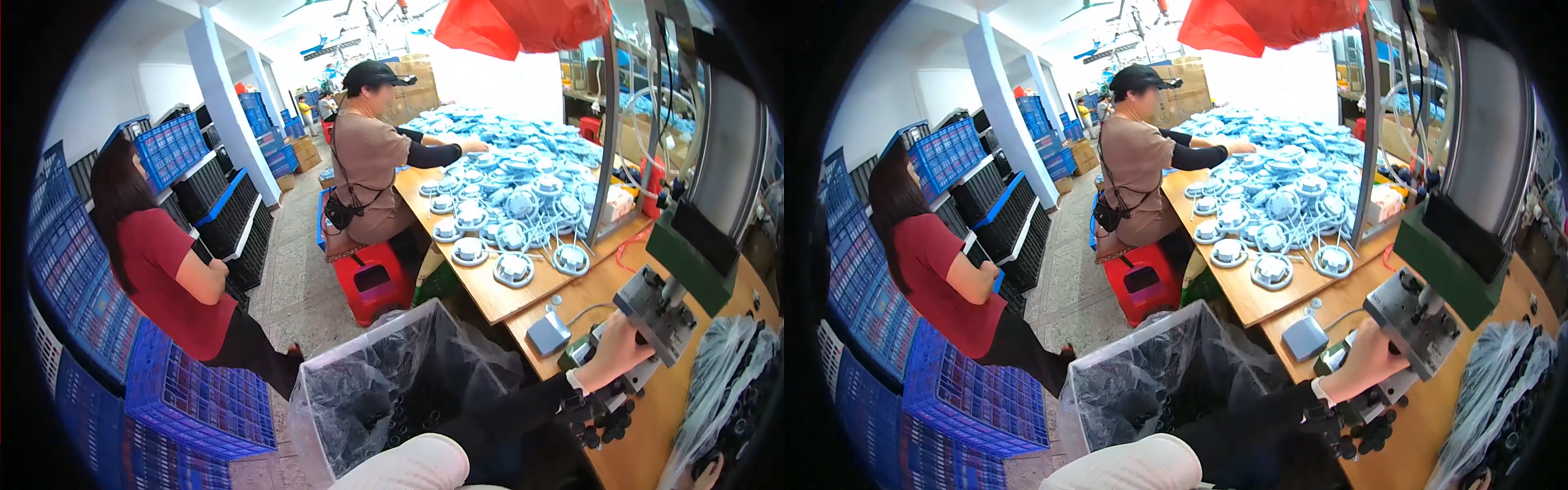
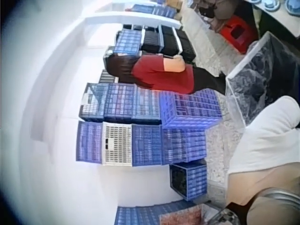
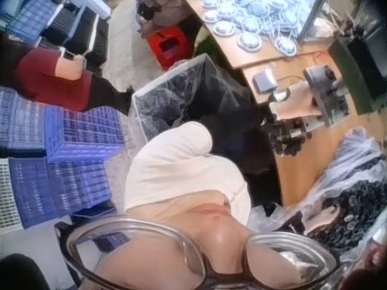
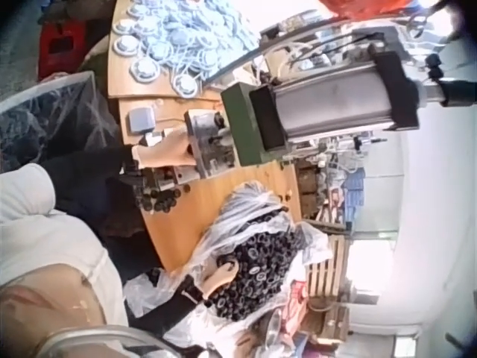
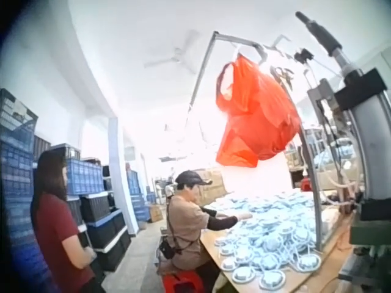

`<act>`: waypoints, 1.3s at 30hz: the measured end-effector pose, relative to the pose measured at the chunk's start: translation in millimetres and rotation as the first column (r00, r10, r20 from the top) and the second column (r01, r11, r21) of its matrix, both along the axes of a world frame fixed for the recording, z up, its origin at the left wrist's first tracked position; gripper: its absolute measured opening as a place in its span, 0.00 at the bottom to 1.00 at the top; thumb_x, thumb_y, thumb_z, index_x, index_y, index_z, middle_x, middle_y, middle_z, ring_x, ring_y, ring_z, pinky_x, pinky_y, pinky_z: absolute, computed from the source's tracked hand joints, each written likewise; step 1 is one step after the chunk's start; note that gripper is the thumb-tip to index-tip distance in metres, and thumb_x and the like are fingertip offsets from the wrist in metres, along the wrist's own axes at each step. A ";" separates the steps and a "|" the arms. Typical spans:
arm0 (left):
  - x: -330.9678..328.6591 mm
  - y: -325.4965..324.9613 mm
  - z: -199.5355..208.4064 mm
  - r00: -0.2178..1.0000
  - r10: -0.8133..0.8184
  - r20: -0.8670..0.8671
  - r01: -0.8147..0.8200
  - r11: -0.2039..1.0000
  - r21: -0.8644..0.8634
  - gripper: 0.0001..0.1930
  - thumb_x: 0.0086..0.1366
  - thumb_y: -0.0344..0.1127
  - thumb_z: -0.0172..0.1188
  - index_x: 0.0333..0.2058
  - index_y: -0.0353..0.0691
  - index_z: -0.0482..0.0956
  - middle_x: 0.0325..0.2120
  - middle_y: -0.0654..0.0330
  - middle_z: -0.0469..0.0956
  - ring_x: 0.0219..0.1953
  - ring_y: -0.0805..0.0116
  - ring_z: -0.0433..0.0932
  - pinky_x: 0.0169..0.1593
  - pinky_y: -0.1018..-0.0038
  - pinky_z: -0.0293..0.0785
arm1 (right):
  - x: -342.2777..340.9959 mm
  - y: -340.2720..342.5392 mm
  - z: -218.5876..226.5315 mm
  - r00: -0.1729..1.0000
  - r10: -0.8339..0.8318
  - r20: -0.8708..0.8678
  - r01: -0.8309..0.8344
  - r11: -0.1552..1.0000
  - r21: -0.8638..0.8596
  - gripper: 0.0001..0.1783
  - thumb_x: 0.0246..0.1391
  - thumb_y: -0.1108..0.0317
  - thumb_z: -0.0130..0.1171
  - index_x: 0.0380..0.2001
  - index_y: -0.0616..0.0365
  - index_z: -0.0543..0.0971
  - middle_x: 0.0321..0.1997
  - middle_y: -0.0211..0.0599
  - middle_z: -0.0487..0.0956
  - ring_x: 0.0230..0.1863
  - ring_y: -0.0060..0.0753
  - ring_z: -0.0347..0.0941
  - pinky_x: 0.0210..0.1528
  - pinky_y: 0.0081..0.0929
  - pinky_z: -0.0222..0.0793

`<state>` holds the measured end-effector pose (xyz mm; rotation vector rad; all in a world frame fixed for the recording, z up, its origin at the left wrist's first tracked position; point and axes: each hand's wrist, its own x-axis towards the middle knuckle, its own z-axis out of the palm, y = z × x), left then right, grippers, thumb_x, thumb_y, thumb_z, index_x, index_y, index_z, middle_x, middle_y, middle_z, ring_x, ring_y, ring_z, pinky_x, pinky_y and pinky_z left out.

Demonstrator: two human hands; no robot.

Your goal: Assembling small black plastic components using a pneumatic press and sorting them into containers.

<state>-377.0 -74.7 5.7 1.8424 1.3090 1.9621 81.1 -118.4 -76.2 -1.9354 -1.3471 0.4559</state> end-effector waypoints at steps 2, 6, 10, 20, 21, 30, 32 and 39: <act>0.2 -0.5 -4.9 0.989 0.103 -0.106 -0.104 0.995 -0.002 0.15 0.48 0.38 0.65 0.36 0.43 0.75 0.29 0.59 0.74 0.37 0.57 0.74 0.57 0.54 0.59 | -33.5 -19.2 23.9 0.940 0.100 -0.327 -0.066 0.991 0.112 0.32 0.51 0.66 0.54 0.61 0.62 0.64 0.65 0.43 0.62 0.64 0.37 0.57 0.65 0.28 0.48; -10.5 2.7 -13.5 0.988 0.083 -0.128 -0.094 0.992 -0.082 0.12 0.49 0.39 0.64 0.29 0.42 0.74 0.24 0.62 0.73 0.32 0.60 0.75 0.58 0.52 0.56 | -78.1 -44.8 57.9 0.789 0.323 -0.523 -0.153 0.927 0.341 0.25 0.58 0.74 0.43 0.60 0.65 0.64 0.63 0.38 0.64 0.58 0.32 0.63 0.58 0.24 0.60; -40.3 -19.4 -27.1 0.997 0.078 0.018 -0.075 0.987 -0.140 0.16 0.48 0.39 0.67 0.34 0.38 0.77 0.31 0.54 0.78 0.38 0.54 0.76 0.48 0.63 0.67 | -183.8 -51.6 85.8 0.495 0.282 -0.822 -0.179 0.959 0.221 0.25 0.59 0.68 0.47 0.60 0.62 0.65 0.46 0.34 0.71 0.44 0.26 0.68 0.43 0.17 0.66; -168.7 -172.8 -208.4 0.852 0.458 -0.253 -0.523 0.766 -0.373 0.16 0.48 0.36 0.69 0.33 0.35 0.78 0.29 0.52 0.78 0.34 0.53 0.78 0.40 0.65 0.73 | -328.0 -5.6 87.1 0.797 0.592 -0.119 -0.440 0.704 0.557 0.30 0.44 0.73 0.68 0.51 0.67 0.70 0.41 0.41 0.76 0.40 0.33 0.74 0.41 0.24 0.69; -183.7 -188.9 -236.1 0.825 0.494 -0.276 -0.563 0.674 -0.478 0.18 0.49 0.40 0.69 0.35 0.34 0.77 0.31 0.53 0.78 0.37 0.53 0.77 0.43 0.64 0.72 | -335.9 1.1 92.0 0.796 0.595 -0.109 -0.480 0.731 0.485 0.30 0.43 0.73 0.68 0.51 0.65 0.71 0.42 0.41 0.76 0.41 0.32 0.74 0.44 0.25 0.69; -184.8 -150.3 -240.1 0.859 0.404 -0.316 -0.510 0.734 -0.448 0.28 0.56 0.39 0.62 0.53 0.31 0.66 0.55 0.43 0.65 0.59 0.44 0.61 0.60 0.57 0.58 | -362.5 49.6 82.9 0.803 0.595 -0.021 -0.536 0.738 0.410 0.23 0.37 0.73 0.71 0.38 0.62 0.73 0.34 0.33 0.73 0.36 0.29 0.69 0.42 0.26 0.67; -168.2 -113.5 -188.6 0.896 0.324 -0.304 -0.411 0.863 -0.292 0.25 0.56 0.34 0.61 0.51 0.32 0.68 0.54 0.45 0.67 0.59 0.46 0.63 0.60 0.57 0.58 | -366.4 43.3 81.2 0.809 0.585 0.057 -0.551 0.721 0.420 0.24 0.37 0.73 0.72 0.38 0.62 0.72 0.34 0.33 0.73 0.36 0.29 0.69 0.42 0.27 0.67; -133.0 -5.5 -137.8 0.732 0.147 -0.666 -0.380 0.899 -0.219 0.20 0.62 0.39 0.54 0.52 0.42 0.72 0.55 0.61 0.70 0.61 0.59 0.63 0.61 0.54 0.51 | -358.2 10.1 86.0 0.807 0.573 -0.142 -0.495 0.788 0.366 0.39 0.37 0.70 0.73 0.54 0.64 0.66 0.51 0.43 0.74 0.50 0.33 0.71 0.50 0.28 0.67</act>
